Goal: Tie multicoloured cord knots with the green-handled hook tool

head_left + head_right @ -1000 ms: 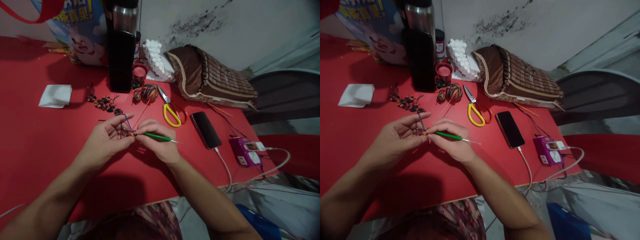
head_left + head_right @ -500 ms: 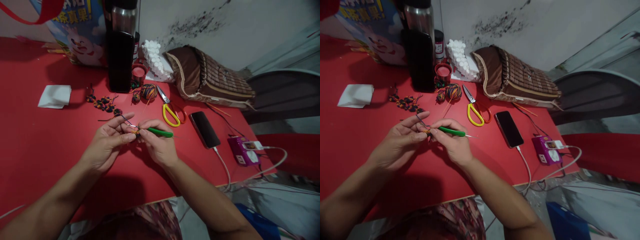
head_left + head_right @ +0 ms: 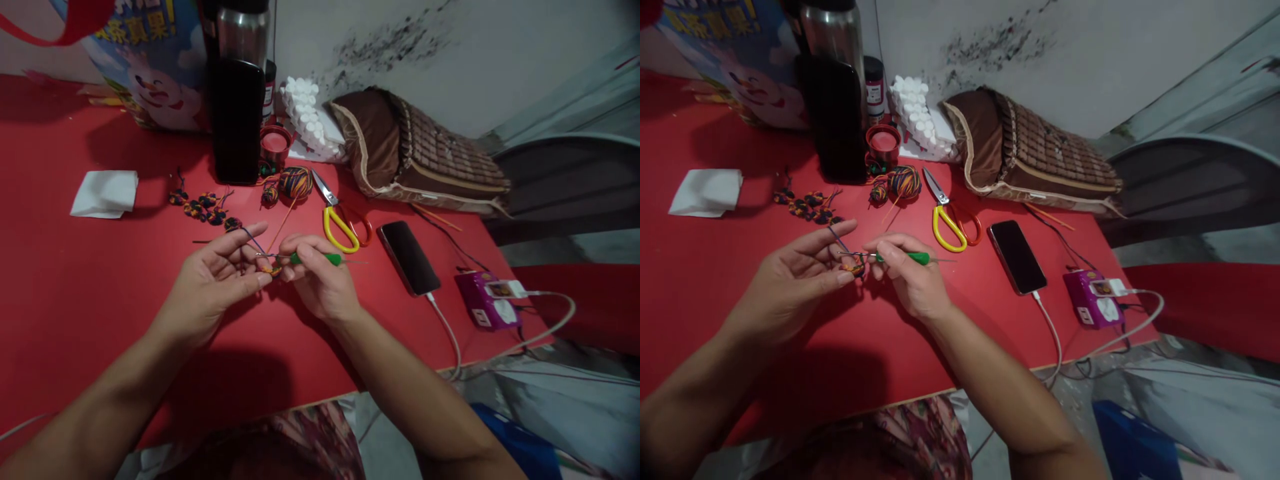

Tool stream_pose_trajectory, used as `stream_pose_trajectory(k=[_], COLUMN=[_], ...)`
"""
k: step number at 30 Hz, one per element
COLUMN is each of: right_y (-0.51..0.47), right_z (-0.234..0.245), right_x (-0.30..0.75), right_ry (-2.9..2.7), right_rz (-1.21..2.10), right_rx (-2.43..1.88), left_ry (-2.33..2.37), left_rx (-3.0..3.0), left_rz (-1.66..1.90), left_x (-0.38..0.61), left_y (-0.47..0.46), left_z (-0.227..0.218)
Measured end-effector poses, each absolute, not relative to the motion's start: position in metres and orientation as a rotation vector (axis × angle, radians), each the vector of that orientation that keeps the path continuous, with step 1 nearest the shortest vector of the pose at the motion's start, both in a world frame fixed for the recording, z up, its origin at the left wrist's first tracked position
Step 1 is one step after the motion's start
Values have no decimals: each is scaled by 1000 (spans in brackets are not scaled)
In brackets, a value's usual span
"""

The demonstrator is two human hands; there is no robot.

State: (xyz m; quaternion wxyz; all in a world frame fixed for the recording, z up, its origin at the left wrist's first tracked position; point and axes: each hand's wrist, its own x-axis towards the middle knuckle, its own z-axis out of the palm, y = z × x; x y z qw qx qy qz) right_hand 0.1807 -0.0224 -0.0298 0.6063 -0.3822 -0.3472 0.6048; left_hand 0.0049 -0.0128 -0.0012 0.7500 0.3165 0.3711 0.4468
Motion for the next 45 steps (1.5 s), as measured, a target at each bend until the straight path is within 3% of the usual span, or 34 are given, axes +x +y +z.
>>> stream_pose_trajectory(k=[17, 30, 45], right_y=[-15, -25, -28], right_z=[-34, -39, -41], right_x=[191, 186, 173], right_ry=[-752, -1105, -813], right_rz=[1696, 1311, 1514], right_rx=[-698, -910, -881], left_ry=[830, 906, 885], left_rx=[773, 654, 537], left_rz=[931, 883, 903], left_x=[5, 4, 8], left_y=[-13, -12, -10], left_z=[3, 5, 6])
